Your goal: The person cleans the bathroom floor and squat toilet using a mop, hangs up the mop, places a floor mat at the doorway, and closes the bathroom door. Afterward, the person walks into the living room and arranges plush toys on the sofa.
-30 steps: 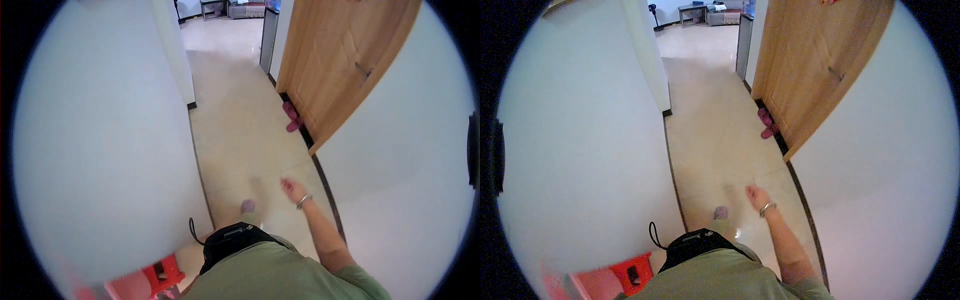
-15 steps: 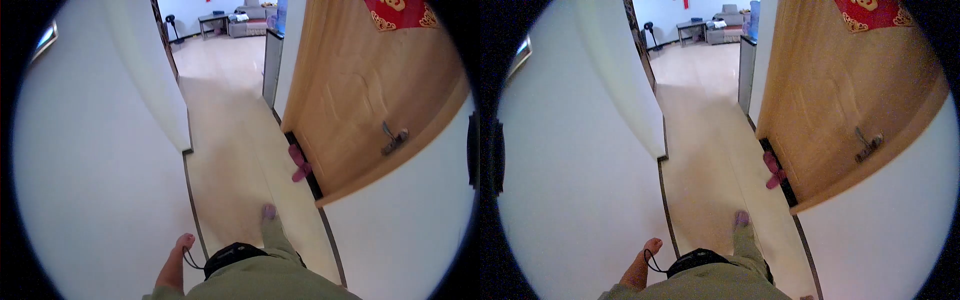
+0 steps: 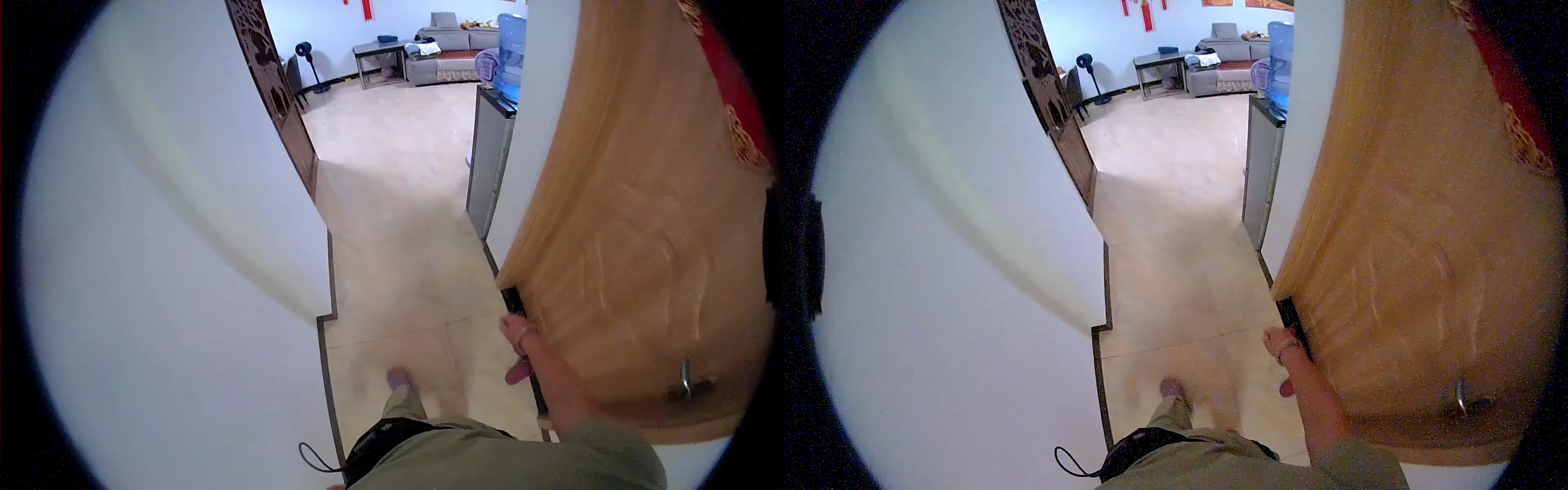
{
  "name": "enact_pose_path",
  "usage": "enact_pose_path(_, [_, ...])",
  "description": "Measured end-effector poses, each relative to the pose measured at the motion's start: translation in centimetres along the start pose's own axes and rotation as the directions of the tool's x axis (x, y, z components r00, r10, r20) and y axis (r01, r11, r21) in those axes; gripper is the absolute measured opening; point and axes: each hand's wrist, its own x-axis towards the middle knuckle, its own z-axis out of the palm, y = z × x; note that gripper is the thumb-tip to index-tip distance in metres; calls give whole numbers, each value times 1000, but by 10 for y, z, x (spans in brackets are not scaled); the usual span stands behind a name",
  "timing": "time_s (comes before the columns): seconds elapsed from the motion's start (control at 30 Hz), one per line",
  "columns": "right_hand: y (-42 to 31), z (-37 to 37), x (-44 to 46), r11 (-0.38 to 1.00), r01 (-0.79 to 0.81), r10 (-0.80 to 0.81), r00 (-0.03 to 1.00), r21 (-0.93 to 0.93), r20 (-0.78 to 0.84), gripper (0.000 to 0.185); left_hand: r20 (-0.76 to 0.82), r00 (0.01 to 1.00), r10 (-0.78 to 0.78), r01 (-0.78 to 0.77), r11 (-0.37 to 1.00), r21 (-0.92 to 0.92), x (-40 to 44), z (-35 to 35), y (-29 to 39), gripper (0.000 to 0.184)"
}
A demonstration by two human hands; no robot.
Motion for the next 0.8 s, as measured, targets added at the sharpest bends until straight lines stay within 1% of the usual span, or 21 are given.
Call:
enact_pose_path(0.03, [-16, -18, 47, 994, 104, -102, 985, 12, -136, 34, -8, 1000, -28, 28, 1000, -12, 13, -7, 11, 21])
enact_pose_path(0.1, [-44, -43, 124, 971, 195, -163, 964, 139, -212, 32, -11, 996, -83, 83, 996, -33, 43, -24, 32, 22])
enact_pose_path(0.13, [-60, -37, 146, 974, 181, -153, 968, 134, -197, 32, -13, 995, -101, 100, 994, -31, 63, -37, 44, 22])
enact_pose_path(0.2, [-92, -32, 186, 895, 172, -76, 968, 412, -240, 30, -13, 994, -111, 110, 994, -17, 110, -74, 74, 23])
enact_pose_path(0.23, [-89, -6, 214, 953, 96, -55, 988, 288, -145, 32, -17, 994, -109, 109, 994, -2, 134, -96, 94, 24])
enact_pose_path(0.27, [-81, 21, 218, 957, 158, -121, 980, 245, -159, 30, -18, 995, -103, 103, 994, 25, 162, -120, 114, 24])
enact_pose_path(0.3, [-48, 73, 239, 935, 350, -350, 937, -62, 1, 34, -25, 996, -82, 83, 995, 58, 195, -146, 133, 24])
enact_pose_path(0.33, [-57, 76, 232, 979, 192, -168, 946, -62, 277, 37, -42, 998, -41, 46, 991, 125, 231, -178, 156, 25])
enact_pose_path(0.37, [-91, 30, 212, 983, 149, -48, 769, -107, 638, 41, -78, 996, 31, -14, 977, 212, 272, -214, 176, 25])
enact_pose_path(0.4, [-39, 89, 229, 945, 297, -152, 767, -135, 624, 35, -128, 985, 118, -72, 946, 316, 319, -253, 206, 26])
enact_pose_path(0.43, [10, 116, 229, 974, 203, -111, 812, -99, 572, 44, -195, 957, 213, -121, 910, 396, 365, -291, 239, 26])
enact_pose_path(0.47, [7, 104, 213, 946, -276, 161, 854, 169, 495, 34, -223, 946, 234, -106, 877, 469, 403, -327, 302, 28])
enact_pose_path(0.5, [-31, 67, 187, 933, -359, 360, 928, -32, 98, 33, -251, 934, 255, -85, 839, 538, 411, -370, 413, 32])
enact_pose_path(0.53, [-96, 1, 154, 835, -540, 486, 814, -104, -318, 33, -419, 780, 465, -292, 862, 414, 431, -395, 468, 25])
enact_pose_path(0.57, [-5, 33, 200, 924, -369, 381, 880, -99, 283, 33, -409, 743, 530, -407, 843, 353, 444, -423, 534, 28])
enact_pose_path(0.6, [12, 31, 217, 914, -398, 396, 842, -76, 366, 32, -401, 663, 633, -516, 774, 368, 456, -442, 589, 28])
enact_pose_path(0.63, [16, 22, 232, 903, -426, 411, 822, -54, 395, 32, -394, 657, 643, -520, 765, 381, 473, -454, 635, 28])
enact_pose_path(0.7, [21, 7, 273, 888, -460, 420, 812, 0, 406, 32, -402, 659, 636, -571, 771, 283, 503, -472, 708, 27])
enact_pose_path(0.73, [19, -1, 298, 889, -457, 413, 816, 15, 405, 31, -391, 636, 666, -546, 746, 383, 527, -476, 724, 26])
enact_pose_path(0.77, [22, -7, 324, 887, -460, 408, 810, 26, 422, 31, -358, 708, 608, -461, 783, 418, 536, -474, 742, 26])
enact_pose_path(0.8, [24, -17, 358, 900, -435, 382, 808, 16, 447, 31, -335, 763, 553, -427, 820, 380, 552, -469, 748, 27])
